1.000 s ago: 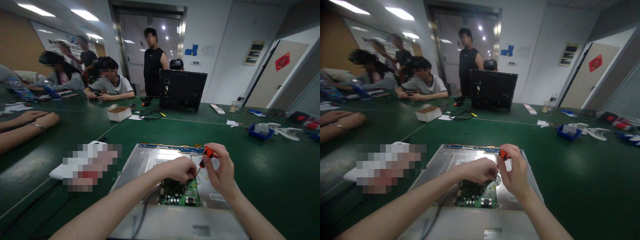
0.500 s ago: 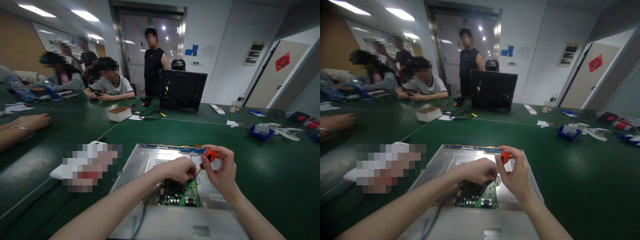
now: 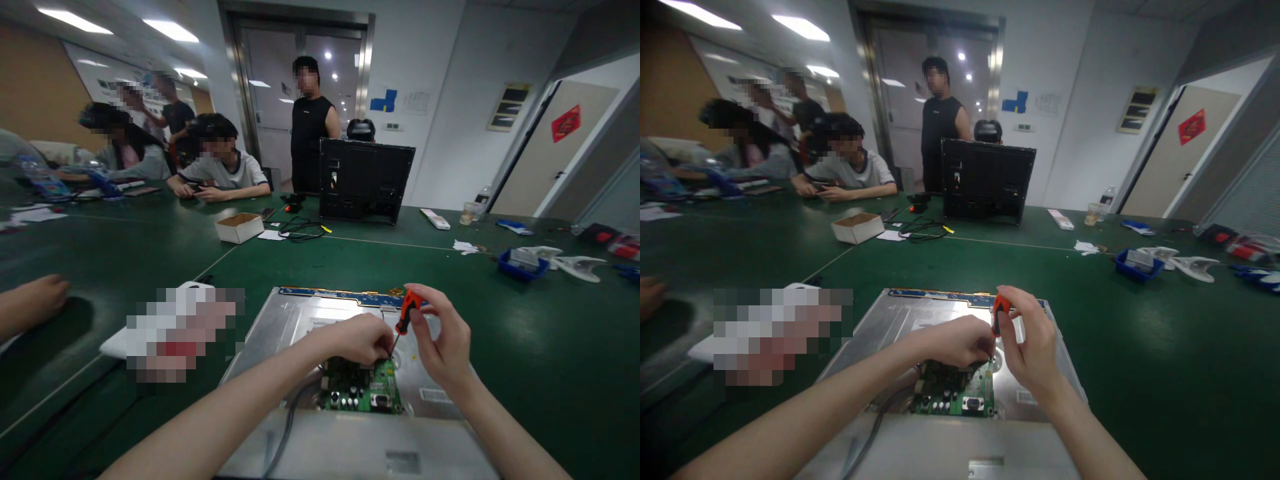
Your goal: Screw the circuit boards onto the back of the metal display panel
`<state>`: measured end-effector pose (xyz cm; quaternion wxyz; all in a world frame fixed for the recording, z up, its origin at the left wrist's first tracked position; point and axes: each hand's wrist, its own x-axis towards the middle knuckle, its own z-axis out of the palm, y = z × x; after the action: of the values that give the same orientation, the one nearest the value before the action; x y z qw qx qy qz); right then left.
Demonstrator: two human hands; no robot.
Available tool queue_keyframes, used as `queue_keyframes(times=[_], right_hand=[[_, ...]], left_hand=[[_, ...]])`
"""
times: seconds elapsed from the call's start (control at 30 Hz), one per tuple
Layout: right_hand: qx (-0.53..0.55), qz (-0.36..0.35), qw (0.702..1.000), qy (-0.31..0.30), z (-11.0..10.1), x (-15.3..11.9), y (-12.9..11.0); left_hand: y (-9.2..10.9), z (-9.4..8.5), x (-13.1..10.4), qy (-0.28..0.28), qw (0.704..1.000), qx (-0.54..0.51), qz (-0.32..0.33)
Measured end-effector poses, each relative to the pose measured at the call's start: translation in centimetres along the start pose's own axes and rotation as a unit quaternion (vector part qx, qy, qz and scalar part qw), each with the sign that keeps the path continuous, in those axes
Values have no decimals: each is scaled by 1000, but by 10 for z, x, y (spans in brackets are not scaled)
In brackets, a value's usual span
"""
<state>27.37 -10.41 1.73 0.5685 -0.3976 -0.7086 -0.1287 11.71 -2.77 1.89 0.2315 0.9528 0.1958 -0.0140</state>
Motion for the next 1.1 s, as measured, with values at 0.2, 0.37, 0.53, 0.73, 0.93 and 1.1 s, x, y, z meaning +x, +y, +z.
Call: queue_keyframes(times=[0.2, 0.37, 0.53, 0.73, 0.93, 1.1], right_hand=[[-2, 34, 999, 42, 5, -6, 3], [6, 40, 999, 25, 4, -4, 1], [-6, 10, 1000, 9, 0, 2, -2], [-14, 12, 1000, 4, 0, 1, -1], [-14, -12, 999, 26, 2, 2, 1], [-28, -17, 999, 8, -1, 4, -3]], left_hand=[[2, -2, -1, 1, 1000, 6, -8], [1, -2, -1, -5, 1000, 9, -7], [1, -2, -2, -1, 1000, 4, 2], [0, -2, -1, -2, 1000, 15, 5], [0, -1, -2, 8, 1000, 14, 18], [3, -3, -2, 9, 999, 30, 16]])
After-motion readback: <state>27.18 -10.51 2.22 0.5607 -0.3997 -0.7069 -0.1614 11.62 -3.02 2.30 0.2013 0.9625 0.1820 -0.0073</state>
